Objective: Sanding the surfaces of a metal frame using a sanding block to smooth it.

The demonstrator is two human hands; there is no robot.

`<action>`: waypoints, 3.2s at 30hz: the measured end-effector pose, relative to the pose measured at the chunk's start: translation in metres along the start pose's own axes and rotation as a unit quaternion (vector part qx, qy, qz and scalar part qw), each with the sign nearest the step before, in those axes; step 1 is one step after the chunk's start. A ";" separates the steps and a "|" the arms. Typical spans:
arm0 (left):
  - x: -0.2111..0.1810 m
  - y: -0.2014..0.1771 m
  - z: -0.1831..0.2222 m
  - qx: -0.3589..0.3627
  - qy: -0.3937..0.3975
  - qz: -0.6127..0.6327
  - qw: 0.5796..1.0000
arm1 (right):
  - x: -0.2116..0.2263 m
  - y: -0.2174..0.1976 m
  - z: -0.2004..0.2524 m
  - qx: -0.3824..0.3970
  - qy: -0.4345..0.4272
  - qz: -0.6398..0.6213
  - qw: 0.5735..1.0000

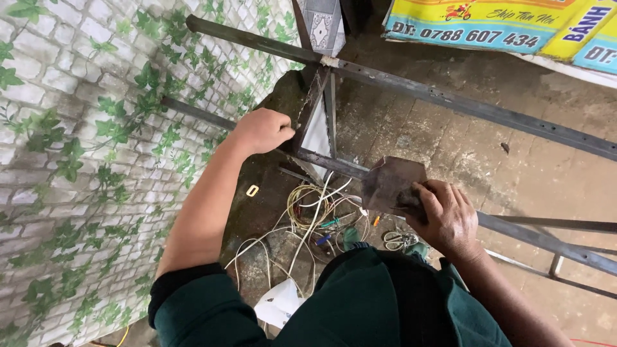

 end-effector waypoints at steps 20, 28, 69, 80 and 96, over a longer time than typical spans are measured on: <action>0.015 0.017 -0.018 -0.115 0.016 0.271 0.956 | 0.003 -0.006 -0.004 -0.007 -0.003 -0.002 1.000; 0.022 -0.025 0.018 -0.203 -0.025 0.622 0.756 | 0.000 -0.002 -0.001 0.002 -0.002 -0.007 1.000; -0.006 -0.041 -0.006 -0.216 0.010 0.068 0.974 | 0.010 -0.014 -0.013 -0.012 -0.002 -0.007 1.000; -0.018 -0.042 -0.087 -0.185 -0.113 0.082 0.973 | 0.005 -0.002 -0.005 0.027 0.012 -0.011 1.000; -0.009 -0.046 -0.095 -0.155 -0.096 -0.016 0.983 | 0.007 -0.006 -0.006 -0.004 0.000 -0.017 1.000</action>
Point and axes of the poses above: each hand's wrist, its own z-axis away from the middle knuckle, its own y-axis out of the palm, x = y × z, the point moved 10 cm from there along -z, towards the middle knuckle
